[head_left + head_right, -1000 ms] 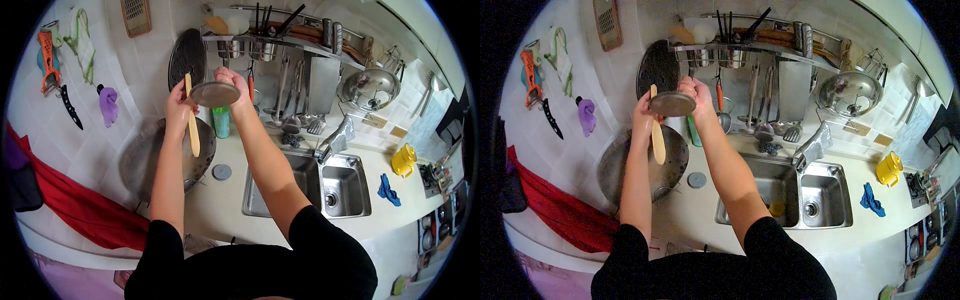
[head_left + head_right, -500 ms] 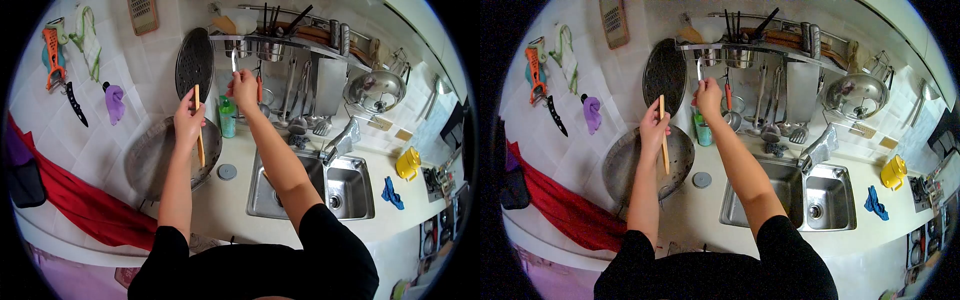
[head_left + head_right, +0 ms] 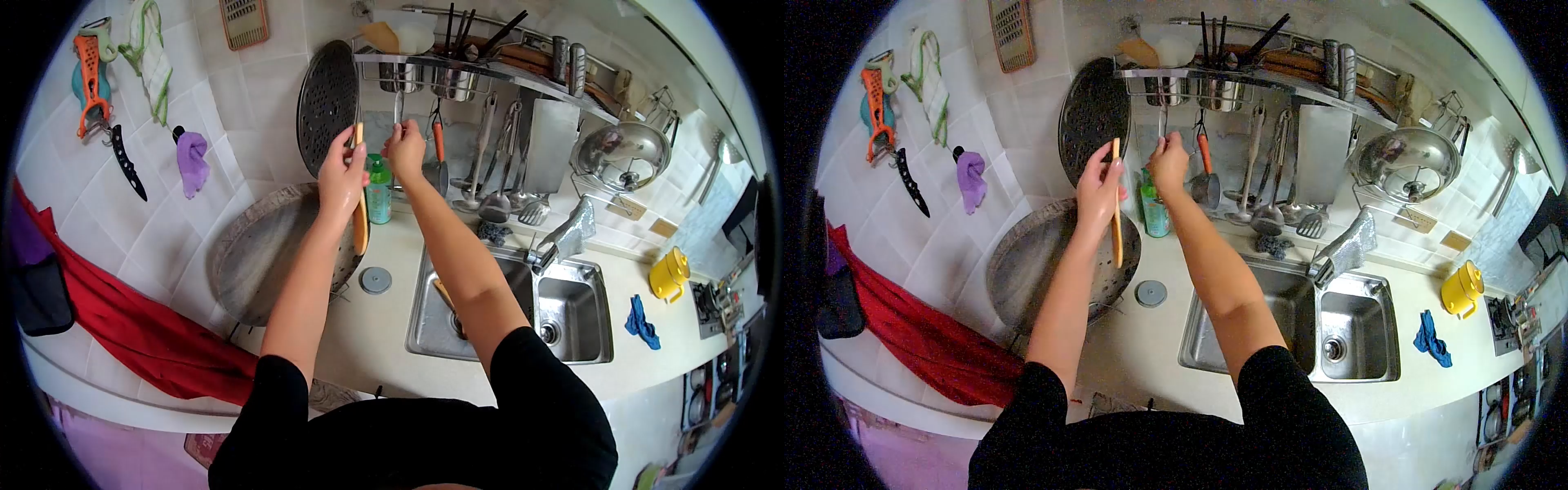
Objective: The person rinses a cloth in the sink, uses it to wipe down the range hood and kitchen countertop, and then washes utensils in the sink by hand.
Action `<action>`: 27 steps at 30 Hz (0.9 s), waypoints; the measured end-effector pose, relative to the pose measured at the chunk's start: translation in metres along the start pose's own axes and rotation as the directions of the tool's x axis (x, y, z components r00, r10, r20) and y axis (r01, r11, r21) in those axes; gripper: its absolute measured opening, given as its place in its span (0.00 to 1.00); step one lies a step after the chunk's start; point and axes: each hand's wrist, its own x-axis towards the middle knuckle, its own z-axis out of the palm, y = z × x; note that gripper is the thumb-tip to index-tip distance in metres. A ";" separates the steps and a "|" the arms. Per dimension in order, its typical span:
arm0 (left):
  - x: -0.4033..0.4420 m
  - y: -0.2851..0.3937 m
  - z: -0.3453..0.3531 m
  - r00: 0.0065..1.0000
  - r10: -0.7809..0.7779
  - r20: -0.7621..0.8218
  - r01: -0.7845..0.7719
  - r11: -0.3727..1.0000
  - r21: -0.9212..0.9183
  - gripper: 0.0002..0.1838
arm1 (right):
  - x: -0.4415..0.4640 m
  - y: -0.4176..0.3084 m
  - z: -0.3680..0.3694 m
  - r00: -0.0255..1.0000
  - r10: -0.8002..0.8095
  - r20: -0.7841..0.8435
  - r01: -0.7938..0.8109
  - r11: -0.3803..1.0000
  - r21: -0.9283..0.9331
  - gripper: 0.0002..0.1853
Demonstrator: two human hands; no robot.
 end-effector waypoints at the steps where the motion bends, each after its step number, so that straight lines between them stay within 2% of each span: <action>1: 0.006 -0.002 0.007 1.000 0.030 -0.005 -0.030 0.999 -0.029 0.21 | 0.001 0.012 0.003 1.000 -0.025 -0.015 0.025 1.000 -0.012 0.08; 3: 0.023 -0.011 0.022 0.996 0.087 -0.015 -0.088 0.992 -0.088 0.22 | 0.001 0.029 0.008 0.996 -0.076 -0.046 0.074 0.996 -0.039 0.08; 7: 0.065 -0.039 0.042 0.963 0.267 -0.027 -0.264 0.961 0.081 0.20 | -0.016 0.013 -0.007 0.984 -0.162 -0.073 0.152 0.981 -0.123 0.07; 8: 0.064 -0.028 0.044 0.979 0.201 -0.035 -0.200 0.980 0.015 0.18 | -0.019 0.008 -0.010 0.981 -0.181 -0.076 0.171 0.978 -0.121 0.07; 10: 0.064 -0.020 0.041 0.979 0.192 -0.065 -0.197 0.977 -0.087 0.18 | -0.018 0.004 -0.015 0.970 -0.233 -0.070 0.223 0.966 -0.128 0.08; 11: 0.065 -0.018 0.039 0.979 0.189 -0.079 -0.198 0.971 -0.137 0.18 | -0.016 0.000 -0.018 0.978 -0.208 -0.033 0.205 0.975 -0.083 0.08; 14: 0.058 -0.013 0.034 0.982 0.164 -0.092 -0.174 0.978 -0.119 0.18 | -0.012 -0.009 -0.022 0.984 -0.165 0.065 0.163 0.986 0.034 0.08; 17: 0.057 -0.019 0.033 0.984 0.158 -0.078 -0.167 0.978 -0.124 0.18 | -0.010 -0.014 -0.020 0.976 -0.202 0.077 0.199 0.979 0.044 0.08; 20: 0.051 -0.019 0.031 0.985 0.163 -0.058 -0.168 0.980 -0.103 0.18 | -0.014 -0.023 -0.019 0.986 -0.132 0.103 0.122 0.987 0.104 0.09; 23: 0.052 -0.023 0.027 0.987 0.152 -0.051 -0.157 0.982 -0.107 0.19 | -0.014 -0.024 -0.016 0.986 -0.127 0.105 0.112 0.983 0.143 0.10; 27: 0.052 -0.026 0.026 0.988 0.152 -0.032 -0.154 0.983 -0.100 0.20 | -0.005 -0.018 -0.010 0.985 -0.155 0.075 0.149 0.986 0.076 0.10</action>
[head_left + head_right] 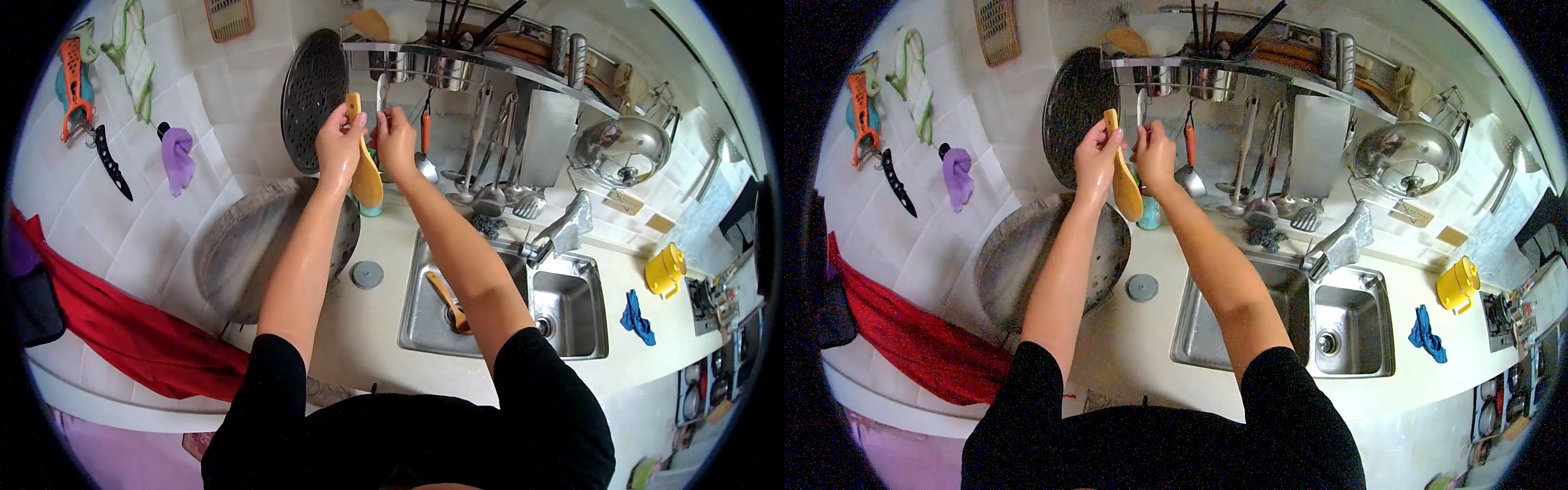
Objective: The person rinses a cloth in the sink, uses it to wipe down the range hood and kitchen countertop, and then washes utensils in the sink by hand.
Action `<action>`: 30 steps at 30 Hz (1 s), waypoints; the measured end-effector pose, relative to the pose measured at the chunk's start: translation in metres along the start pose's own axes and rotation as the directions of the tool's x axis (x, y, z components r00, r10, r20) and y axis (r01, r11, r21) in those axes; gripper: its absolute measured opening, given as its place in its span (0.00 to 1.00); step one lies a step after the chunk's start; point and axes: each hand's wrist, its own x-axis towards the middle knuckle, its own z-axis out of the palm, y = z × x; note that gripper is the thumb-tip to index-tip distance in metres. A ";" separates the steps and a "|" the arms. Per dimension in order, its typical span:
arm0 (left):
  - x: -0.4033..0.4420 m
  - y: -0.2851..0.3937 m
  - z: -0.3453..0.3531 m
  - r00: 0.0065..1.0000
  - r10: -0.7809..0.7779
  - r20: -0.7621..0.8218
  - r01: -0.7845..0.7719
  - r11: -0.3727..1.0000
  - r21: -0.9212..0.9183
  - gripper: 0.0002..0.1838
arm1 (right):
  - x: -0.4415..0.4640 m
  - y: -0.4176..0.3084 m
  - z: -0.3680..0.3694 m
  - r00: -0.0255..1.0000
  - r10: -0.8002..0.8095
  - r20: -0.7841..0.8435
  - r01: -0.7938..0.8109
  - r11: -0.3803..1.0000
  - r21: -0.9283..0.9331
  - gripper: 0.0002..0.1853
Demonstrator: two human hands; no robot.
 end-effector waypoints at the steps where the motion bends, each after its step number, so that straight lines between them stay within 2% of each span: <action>1: -0.001 0.000 0.000 1.000 0.000 0.005 0.000 1.000 -0.001 0.20 | 0.003 0.003 0.001 1.000 -0.002 -0.009 0.002 1.000 -0.012 0.10; 9: -0.001 -0.004 0.005 0.999 -0.022 -0.030 0.023 0.999 0.033 0.20 | 0.009 0.025 0.002 1.000 0.014 -0.022 -0.015 0.998 -0.054 0.09; 13: 0.006 -0.010 0.006 1.000 0.008 -0.025 -0.005 0.994 0.110 0.19 | 0.011 0.028 0.004 0.997 -0.073 -0.015 0.068 0.974 -0.215 0.09; 16: 0.017 0.000 0.008 0.974 -0.204 -0.096 0.209 0.977 0.044 0.17 | 0.014 0.029 0.008 0.994 -0.105 -0.027 0.095 0.964 -0.248 0.09; 18: 0.034 -0.010 0.010 0.987 -0.130 -0.095 0.133 0.991 0.020 0.17 | 0.013 0.026 0.008 0.997 -0.077 -0.019 0.070 0.967 -0.245 0.09; 21: 0.052 -0.015 0.016 0.996 -0.058 -0.068 0.060 0.998 0.028 0.15 | 0.012 0.011 0.000 1.000 -0.002 0.017 0.004 0.997 -0.076 0.09; 22: 0.055 -0.015 0.020 0.998 -0.041 -0.052 0.043 0.998 0.037 0.14 | 0.011 0.010 0.000 1.000 -0.013 0.023 0.016 0.995 -0.094 0.09; 24: 0.061 -0.010 0.023 0.989 -0.144 0.028 0.146 0.984 -0.100 0.14 | 0.012 0.007 -0.003 0.999 -0.038 0.033 0.042 0.990 -0.135 0.09; 26: 0.067 -0.006 0.023 0.968 -0.213 0.131 0.236 0.953 -0.192 0.15 | 0.012 0.003 -0.005 0.998 -0.045 0.035 0.048 0.994 -0.098 0.09; 27: 0.071 -0.002 0.023 0.947 -0.265 0.182 0.305 0.921 -0.242 0.12 | 0.012 0.001 -0.006 0.998 -0.046 0.035 0.049 0.996 -0.079 0.09; 30: 0.087 -0.003 0.018 0.842 -0.399 0.362 0.500 0.830 -0.248 0.07 | 0.012 -0.003 -0.010 0.997 -0.041 0.060 0.047 0.993 -0.112 0.08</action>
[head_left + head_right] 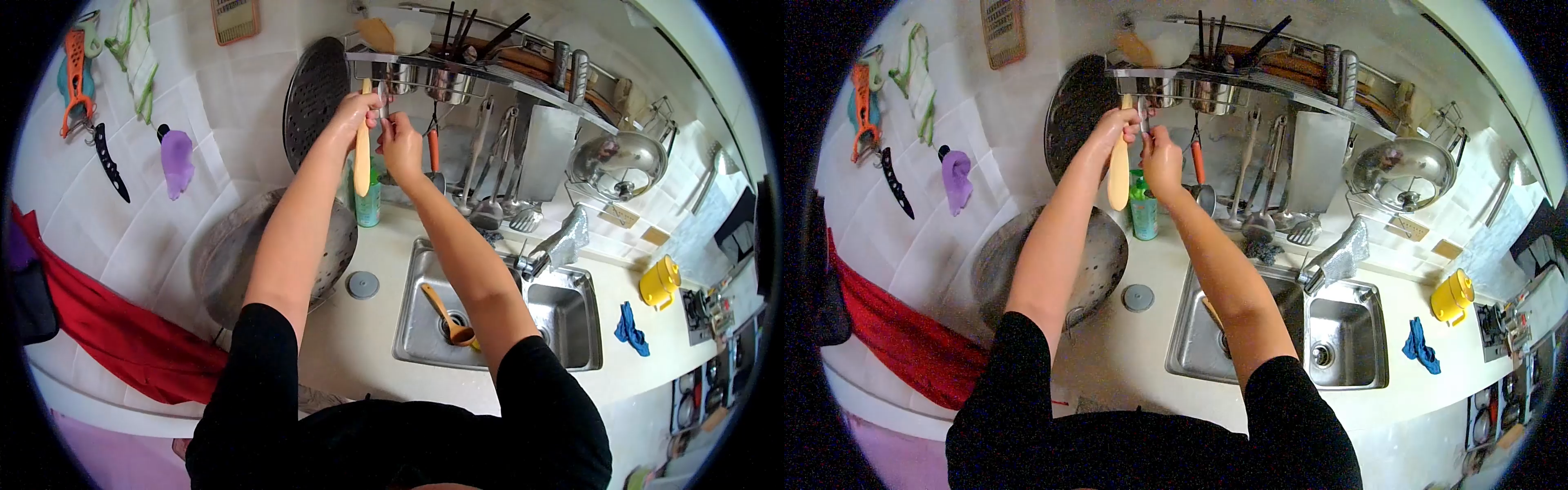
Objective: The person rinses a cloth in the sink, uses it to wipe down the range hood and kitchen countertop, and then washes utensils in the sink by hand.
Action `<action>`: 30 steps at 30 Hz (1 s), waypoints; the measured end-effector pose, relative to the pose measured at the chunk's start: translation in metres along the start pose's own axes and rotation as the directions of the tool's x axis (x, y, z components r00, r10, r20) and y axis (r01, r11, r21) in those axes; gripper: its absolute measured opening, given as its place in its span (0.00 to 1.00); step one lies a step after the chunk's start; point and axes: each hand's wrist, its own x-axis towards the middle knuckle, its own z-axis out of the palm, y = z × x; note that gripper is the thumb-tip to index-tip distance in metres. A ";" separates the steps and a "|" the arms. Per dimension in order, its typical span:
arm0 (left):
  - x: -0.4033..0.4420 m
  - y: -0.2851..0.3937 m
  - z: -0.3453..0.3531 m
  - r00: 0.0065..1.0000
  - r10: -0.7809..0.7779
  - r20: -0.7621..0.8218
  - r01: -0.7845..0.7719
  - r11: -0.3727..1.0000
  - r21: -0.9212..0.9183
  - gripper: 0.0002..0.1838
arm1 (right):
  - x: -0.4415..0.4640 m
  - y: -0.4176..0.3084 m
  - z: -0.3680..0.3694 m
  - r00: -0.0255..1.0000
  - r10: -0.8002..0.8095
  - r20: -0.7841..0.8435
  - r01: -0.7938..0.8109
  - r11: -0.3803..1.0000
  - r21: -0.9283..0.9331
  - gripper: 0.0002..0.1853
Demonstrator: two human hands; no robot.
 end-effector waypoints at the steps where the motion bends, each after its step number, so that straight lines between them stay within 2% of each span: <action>1: 0.003 0.000 -0.001 1.000 -0.022 0.000 0.022 1.000 0.022 0.06 | 0.001 0.003 0.001 1.000 -0.004 -0.002 0.004 1.000 -0.014 0.08; 4: 0.001 0.003 0.002 1.000 -0.020 0.001 0.020 0.999 0.027 0.06 | 0.005 0.016 0.003 1.000 -0.008 -0.009 0.007 0.999 -0.041 0.08; 5: 0.004 0.004 -0.001 0.993 -0.039 0.111 0.035 0.999 0.033 0.04 | 0.005 0.016 0.003 1.000 -0.004 -0.012 0.004 0.999 -0.037 0.07; 9: 0.016 -0.005 -0.008 0.995 -0.058 0.076 0.063 0.996 -0.060 0.04 | 0.003 0.016 0.003 1.000 0.017 -0.015 -0.018 1.000 -0.011 0.07; 12: 0.022 -0.009 -0.011 0.994 -0.057 0.098 0.062 0.996 -0.057 0.06 | 0.004 0.020 0.004 0.996 -0.090 -0.023 0.088 0.995 -0.054 0.07; 20: 0.006 0.003 -0.003 0.982 -0.068 0.178 0.087 0.991 -0.100 0.08 | 0.000 0.001 -0.006 1.000 0.000 0.018 -0.002 0.997 0.080 0.08; 23: 0.011 -0.005 -0.005 0.995 -0.099 0.011 0.100 0.993 -0.069 0.12 | 0.001 -0.007 -0.011 0.998 0.056 0.038 -0.060 0.991 0.115 0.08; 26: 0.011 -0.004 -0.006 0.990 -0.105 0.097 0.111 0.992 -0.060 0.14 | 0.002 -0.008 -0.012 0.996 0.077 0.053 -0.082 0.990 0.113 0.08; 30: -0.002 0.001 0.003 0.997 -0.044 0.071 0.045 0.999 -0.011 0.16 | 0.001 -0.005 -0.010 0.998 0.055 0.020 -0.057 0.993 0.102 0.07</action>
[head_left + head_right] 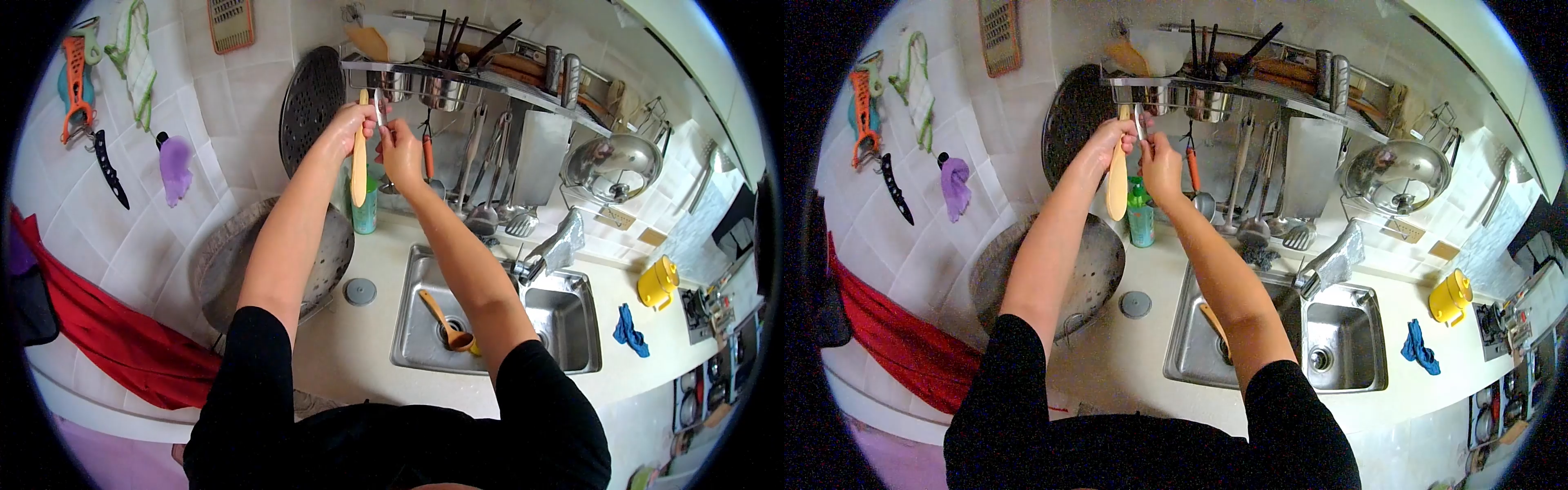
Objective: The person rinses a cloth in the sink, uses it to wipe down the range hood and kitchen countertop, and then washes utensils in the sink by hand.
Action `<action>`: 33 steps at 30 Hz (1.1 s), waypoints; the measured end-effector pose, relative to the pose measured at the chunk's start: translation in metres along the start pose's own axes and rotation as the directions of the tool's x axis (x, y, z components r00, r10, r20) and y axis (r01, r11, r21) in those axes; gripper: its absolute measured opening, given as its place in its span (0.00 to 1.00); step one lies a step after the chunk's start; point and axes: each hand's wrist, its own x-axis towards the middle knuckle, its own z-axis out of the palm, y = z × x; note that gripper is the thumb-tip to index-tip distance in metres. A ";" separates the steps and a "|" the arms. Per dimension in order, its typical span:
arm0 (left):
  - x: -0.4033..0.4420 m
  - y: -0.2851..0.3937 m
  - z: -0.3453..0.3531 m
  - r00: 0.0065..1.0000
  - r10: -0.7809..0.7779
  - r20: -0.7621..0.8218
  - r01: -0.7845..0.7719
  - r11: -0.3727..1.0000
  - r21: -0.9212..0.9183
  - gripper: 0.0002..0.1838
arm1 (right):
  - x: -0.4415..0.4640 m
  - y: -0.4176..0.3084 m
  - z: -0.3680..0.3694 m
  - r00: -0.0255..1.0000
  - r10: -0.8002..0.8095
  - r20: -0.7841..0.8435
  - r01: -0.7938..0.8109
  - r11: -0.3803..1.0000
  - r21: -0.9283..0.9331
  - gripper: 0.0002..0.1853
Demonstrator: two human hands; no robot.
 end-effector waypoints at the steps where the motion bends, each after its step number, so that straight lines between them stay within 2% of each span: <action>1: 0.001 -0.002 -0.002 1.000 0.010 0.001 -0.010 1.000 0.013 0.16 | 0.000 0.000 0.000 1.000 -0.008 0.002 0.008 1.000 -0.006 0.07; 8: 0.001 -0.004 -0.004 1.000 0.007 0.001 -0.007 1.000 -0.010 0.15 | -0.002 -0.007 0.000 1.000 0.002 0.020 -0.002 1.000 0.004 0.07; 11: 0.000 -0.001 -0.006 0.999 -0.011 0.050 0.013 0.999 -0.048 0.16 | -0.003 -0.004 0.001 1.000 -0.015 0.015 0.015 1.000 -0.008 0.07; 15: -0.007 -0.001 0.002 1.000 -0.003 -0.011 0.002 0.999 -0.038 0.16 | -0.003 -0.003 0.000 1.000 -0.016 0.014 0.017 0.999 -0.043 0.07; 17: -0.004 -0.001 0.001 0.998 -0.033 -0.048 0.031 0.999 -0.024 0.16 | -0.003 -0.006 -0.001 1.000 0.021 0.014 -0.021 1.000 -0.017 0.07; 20: 0.001 -0.004 -0.002 1.000 -0.013 0.020 0.014 0.996 -0.086 0.15 | -0.001 0.000 0.000 0.999 0.035 0.021 -0.034 0.999 -0.008 0.08; 23: -0.004 -0.005 -0.001 1.000 -0.001 -0.022 0.001 1.000 -0.017 0.12 | -0.002 0.011 0.004 0.994 0.094 0.057 -0.094 0.996 -0.003 0.08; 26: -0.011 -0.018 0.000 0.971 0.138 -0.197 -0.110 0.983 0.150 0.09 | -0.010 0.012 0.006 0.983 0.163 0.084 -0.171 0.981 0.092 0.08; 27: -0.010 -0.022 -0.003 0.956 0.171 -0.237 -0.095 0.949 0.301 0.16 | -0.012 0.011 0.007 0.979 0.180 0.091 -0.192 0.972 0.139 0.08; 30: -0.008 -0.030 0.004 0.826 0.404 -0.393 -0.169 0.843 0.511 0.24 | -0.013 0.017 0.008 0.989 0.135 0.067 -0.135 0.991 -0.005 0.09; 31: -0.013 -0.031 0.005 0.842 0.459 -0.285 -0.159 0.715 0.681 0.28 | -0.013 0.019 0.009 0.994 0.097 0.043 -0.095 0.994 -0.050 0.09; 33: -0.007 -0.038 0.006 0.754 0.626 -0.198 -0.261 0.563 0.784 0.26 | -0.012 0.023 0.010 1.000 0.018 0.002 -0.018 0.990 -0.143 0.09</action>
